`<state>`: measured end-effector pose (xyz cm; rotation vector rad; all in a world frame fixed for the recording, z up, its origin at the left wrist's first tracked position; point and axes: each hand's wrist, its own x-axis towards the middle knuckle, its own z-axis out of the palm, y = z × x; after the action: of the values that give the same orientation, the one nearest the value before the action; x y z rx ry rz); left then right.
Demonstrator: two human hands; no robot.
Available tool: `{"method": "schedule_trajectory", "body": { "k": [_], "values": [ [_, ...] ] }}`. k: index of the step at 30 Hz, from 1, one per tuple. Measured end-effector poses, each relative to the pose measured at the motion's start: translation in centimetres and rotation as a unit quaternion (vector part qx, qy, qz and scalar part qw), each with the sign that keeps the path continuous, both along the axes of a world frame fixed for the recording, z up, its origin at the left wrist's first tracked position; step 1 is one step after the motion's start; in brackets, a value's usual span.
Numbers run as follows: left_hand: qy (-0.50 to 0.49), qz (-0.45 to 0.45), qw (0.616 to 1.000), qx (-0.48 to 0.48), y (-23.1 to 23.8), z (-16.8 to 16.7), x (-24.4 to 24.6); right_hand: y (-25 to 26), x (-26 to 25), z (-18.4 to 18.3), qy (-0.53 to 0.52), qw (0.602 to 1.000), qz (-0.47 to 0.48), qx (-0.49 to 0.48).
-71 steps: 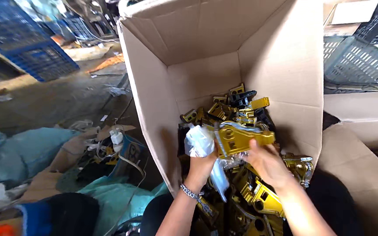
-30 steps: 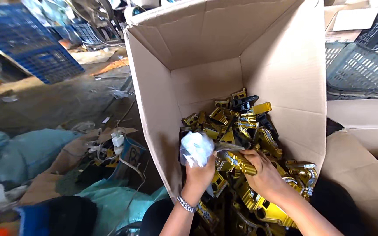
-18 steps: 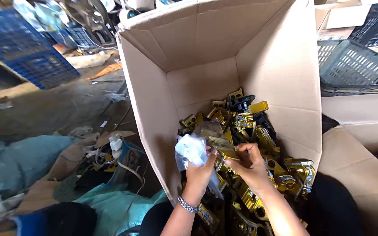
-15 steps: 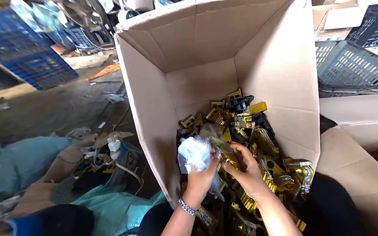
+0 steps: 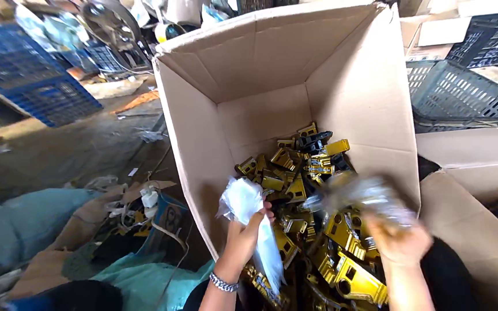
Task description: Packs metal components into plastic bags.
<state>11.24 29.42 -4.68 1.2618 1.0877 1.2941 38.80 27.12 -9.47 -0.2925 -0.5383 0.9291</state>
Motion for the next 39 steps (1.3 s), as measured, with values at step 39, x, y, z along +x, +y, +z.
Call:
{"method": "schedule_trajectory", "body": {
  "k": [39],
  "values": [
    [0.197,0.225,0.938,0.174,3.4,-1.8,-1.5,2.1,-10.9,-3.4,-0.891,0.338,0.281,0.115]
  ]
}}
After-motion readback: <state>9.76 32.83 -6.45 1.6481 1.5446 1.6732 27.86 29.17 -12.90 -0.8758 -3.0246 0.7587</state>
